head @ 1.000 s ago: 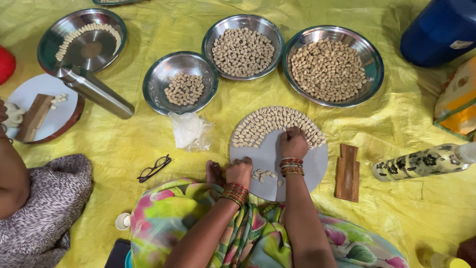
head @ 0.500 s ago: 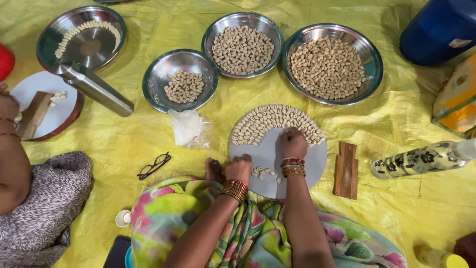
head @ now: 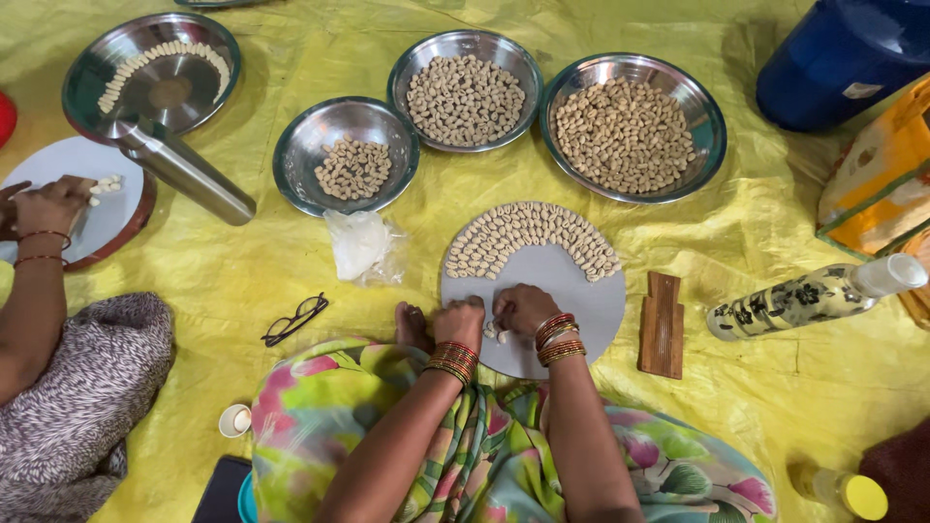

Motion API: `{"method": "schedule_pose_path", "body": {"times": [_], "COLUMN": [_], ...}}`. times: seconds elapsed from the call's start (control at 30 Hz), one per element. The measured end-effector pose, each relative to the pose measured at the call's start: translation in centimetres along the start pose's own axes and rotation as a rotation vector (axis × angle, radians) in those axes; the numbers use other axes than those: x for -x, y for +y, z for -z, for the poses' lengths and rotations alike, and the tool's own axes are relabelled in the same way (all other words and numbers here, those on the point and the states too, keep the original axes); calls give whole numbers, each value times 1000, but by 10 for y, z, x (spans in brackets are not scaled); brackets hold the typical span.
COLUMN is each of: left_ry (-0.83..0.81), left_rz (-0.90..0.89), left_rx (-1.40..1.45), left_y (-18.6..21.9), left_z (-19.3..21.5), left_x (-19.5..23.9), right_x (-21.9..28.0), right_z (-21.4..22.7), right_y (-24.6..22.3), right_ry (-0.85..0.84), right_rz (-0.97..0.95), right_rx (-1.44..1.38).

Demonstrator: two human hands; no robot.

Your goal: The person sits on a yellow tarp and arranges peanuts into a curved pattern on a grey circular board. They pick up peanuts from a small pile and place them one by one to form a semi-circle.

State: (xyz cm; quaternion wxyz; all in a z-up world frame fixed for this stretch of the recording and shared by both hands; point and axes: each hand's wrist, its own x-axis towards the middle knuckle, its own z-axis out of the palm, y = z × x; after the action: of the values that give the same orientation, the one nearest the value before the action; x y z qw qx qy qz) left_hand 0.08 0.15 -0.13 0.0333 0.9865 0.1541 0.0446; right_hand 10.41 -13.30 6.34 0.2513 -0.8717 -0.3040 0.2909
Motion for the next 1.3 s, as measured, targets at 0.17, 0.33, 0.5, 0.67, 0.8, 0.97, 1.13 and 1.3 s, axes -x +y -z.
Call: {"method": "schedule_pose_path", "body": {"times": [0.17, 0.33, 0.5, 0.67, 0.8, 0.97, 1.13, 1.3], "left_ry": [-76, -114, -89, -77, -14, 28, -10, 67], "left_rz": [9, 2, 15, 9, -4, -20, -7, -36], "left_rx": [8, 27, -4, -6, -4, -19, -7, -53], "left_y": [0, -1, 1, 2, 2, 2, 3, 3], "left_z": [-1, 1, 6, 7, 7, 7, 6, 10], "left_x": [-1, -1, -1, 0, 3, 4, 5, 7], "right_x": [-1, -1, -5, -25, -38, -43, -45, -47], "right_z": [-5, -4, -3, -8, -10, -3, -2, 1], "right_y": [-7, -10, 11, 41, 53, 55, 50, 45], "right_ry": [48, 154, 350, 775, 1007, 1014, 1025, 1105], "right_rz": [31, 61, -50, -76, -122, -82, -115, -139], "right_rx": [60, 52, -26, -151, -216, -317, -295, -194]}}
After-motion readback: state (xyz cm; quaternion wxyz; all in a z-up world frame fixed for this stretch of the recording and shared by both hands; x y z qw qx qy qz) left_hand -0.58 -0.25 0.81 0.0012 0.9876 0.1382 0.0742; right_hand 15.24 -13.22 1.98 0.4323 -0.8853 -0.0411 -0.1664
